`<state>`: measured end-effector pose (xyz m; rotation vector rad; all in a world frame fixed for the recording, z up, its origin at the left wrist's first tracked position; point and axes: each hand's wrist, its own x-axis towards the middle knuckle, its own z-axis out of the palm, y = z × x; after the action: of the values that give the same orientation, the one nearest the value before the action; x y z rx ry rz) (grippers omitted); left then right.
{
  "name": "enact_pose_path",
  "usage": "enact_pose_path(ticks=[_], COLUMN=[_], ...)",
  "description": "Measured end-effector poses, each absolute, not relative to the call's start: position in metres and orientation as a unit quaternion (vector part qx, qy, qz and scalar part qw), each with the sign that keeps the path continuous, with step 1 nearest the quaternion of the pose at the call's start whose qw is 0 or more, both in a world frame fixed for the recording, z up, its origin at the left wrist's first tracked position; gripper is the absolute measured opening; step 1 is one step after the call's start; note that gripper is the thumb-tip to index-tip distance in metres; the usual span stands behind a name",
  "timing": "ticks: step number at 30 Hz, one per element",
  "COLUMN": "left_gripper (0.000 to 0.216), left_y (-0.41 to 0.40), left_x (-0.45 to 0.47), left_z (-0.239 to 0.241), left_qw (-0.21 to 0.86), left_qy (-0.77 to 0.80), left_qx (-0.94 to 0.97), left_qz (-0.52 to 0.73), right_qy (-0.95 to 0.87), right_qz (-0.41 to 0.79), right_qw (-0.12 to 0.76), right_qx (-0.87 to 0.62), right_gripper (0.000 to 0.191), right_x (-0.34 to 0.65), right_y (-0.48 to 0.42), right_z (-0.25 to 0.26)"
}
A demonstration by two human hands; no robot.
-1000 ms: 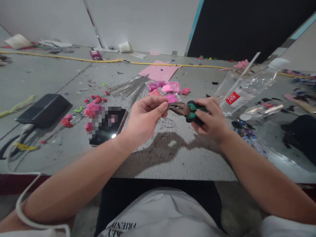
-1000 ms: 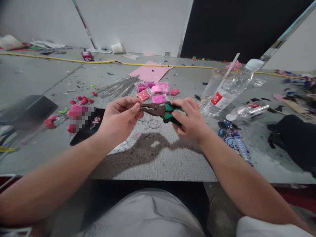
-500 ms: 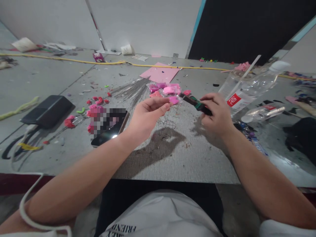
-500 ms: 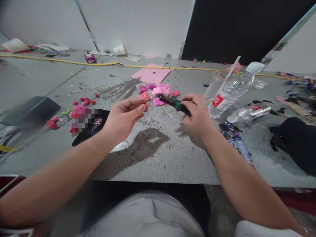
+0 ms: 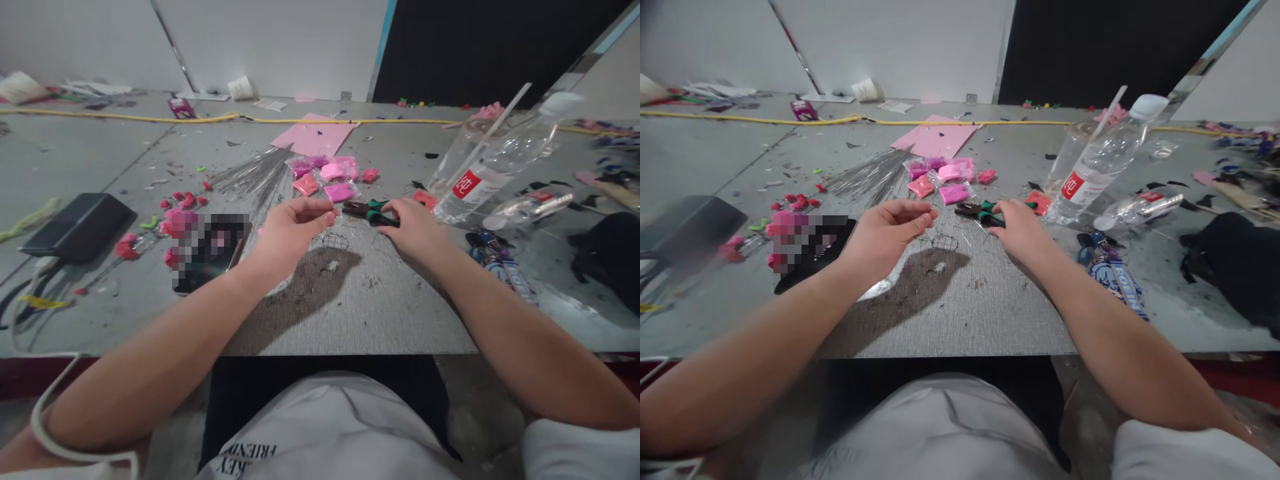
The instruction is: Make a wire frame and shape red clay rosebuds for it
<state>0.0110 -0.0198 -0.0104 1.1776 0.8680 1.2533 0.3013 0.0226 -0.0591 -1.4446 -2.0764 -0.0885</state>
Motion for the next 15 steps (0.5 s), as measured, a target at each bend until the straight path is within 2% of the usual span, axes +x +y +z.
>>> enact_pose_path(ticks=[4, 6, 8, 11, 15], left_gripper=[0.028, 0.029, 0.028, 0.024, 0.021], left_y=[-0.021, -0.022, -0.023, -0.024, -0.023], left_x=[0.013, 0.014, 0.016, 0.018, 0.019], left_z=[-0.012, -0.011, -0.011, -0.010, -0.011], left_qw=[0.549, 0.535, 0.521, 0.510, 0.502], left_qy=[0.377, 0.381, 0.382, 0.380, 0.376], left_qx=[0.527, 0.544, 0.562, 0.596, 0.634], left_qz=[0.528, 0.522, 0.516, 0.491, 0.452], right_qy=[-0.779, -0.763, -0.750, -0.729, -0.709], right_qz=[-0.019, 0.001, 0.077, 0.298, 0.374], right_qw=[0.306, 0.334, 0.358, 0.363, 0.383], right_qx=[-0.546, -0.554, -0.550, -0.498, -0.460], right_gripper=[0.025, 0.030, 0.039, 0.050, 0.044], right_x=[0.293, 0.282, 0.265, 0.238, 0.219], right_y=[0.018, 0.009, -0.004, -0.025, -0.035], right_z=[-0.051, -0.038, -0.023, -0.008, -0.006])
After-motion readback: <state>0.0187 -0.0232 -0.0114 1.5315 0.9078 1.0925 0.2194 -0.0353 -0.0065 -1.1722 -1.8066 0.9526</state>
